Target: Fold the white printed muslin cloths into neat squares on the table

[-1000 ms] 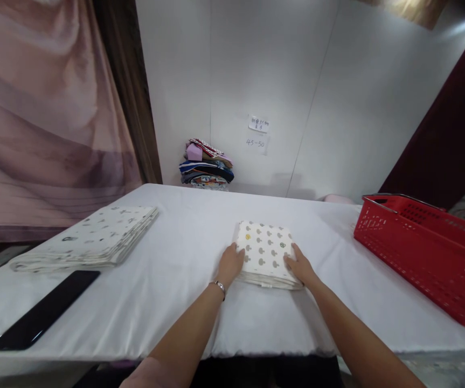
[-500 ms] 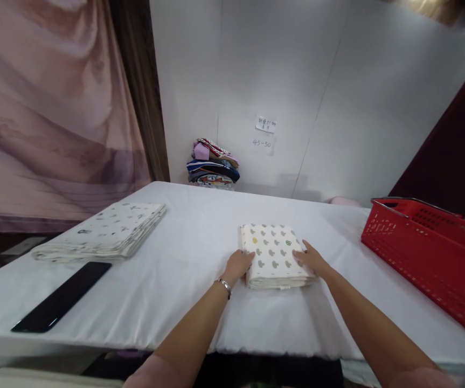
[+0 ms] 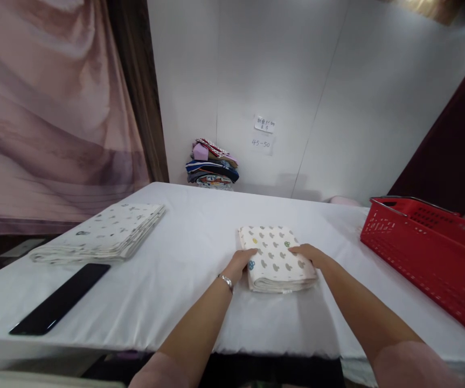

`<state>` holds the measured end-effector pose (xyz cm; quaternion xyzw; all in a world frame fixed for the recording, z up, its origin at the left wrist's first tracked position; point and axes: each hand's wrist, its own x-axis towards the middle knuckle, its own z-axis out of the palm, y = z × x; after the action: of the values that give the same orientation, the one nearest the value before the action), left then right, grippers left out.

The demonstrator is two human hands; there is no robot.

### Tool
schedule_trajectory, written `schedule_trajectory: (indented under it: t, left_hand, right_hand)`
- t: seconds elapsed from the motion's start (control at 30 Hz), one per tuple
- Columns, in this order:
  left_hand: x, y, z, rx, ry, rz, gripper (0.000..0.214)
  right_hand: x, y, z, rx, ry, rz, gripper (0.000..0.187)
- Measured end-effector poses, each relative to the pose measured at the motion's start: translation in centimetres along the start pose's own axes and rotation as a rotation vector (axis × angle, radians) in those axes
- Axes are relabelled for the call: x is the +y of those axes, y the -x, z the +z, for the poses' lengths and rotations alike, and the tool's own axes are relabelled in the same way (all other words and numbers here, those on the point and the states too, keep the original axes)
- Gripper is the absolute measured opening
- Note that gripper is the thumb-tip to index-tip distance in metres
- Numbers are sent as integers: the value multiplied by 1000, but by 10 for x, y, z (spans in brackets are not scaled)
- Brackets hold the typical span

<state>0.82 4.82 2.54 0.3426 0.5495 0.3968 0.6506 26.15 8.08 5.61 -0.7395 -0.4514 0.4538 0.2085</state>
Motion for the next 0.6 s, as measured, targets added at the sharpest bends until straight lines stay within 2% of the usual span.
schedule_trajectory:
  t: [0.1,0.27,0.47,0.6]
  left_hand:
    - [-2,6,4,-26,69,-4,43]
    - [-1,17,8,9,116,0,44]
    - [4,36,14,-21,189,-102,30]
    - [-1,42,17,-39,237,-121,30]
  right_hand:
    - [-1,5,-6,-77,-43,-16,42]
    - [-1,5,-13,-151,-54,-33,45]
    - [1,0,-12,-45,25,-82,59]
    - [-2,4,-11,22,126,-169,51]
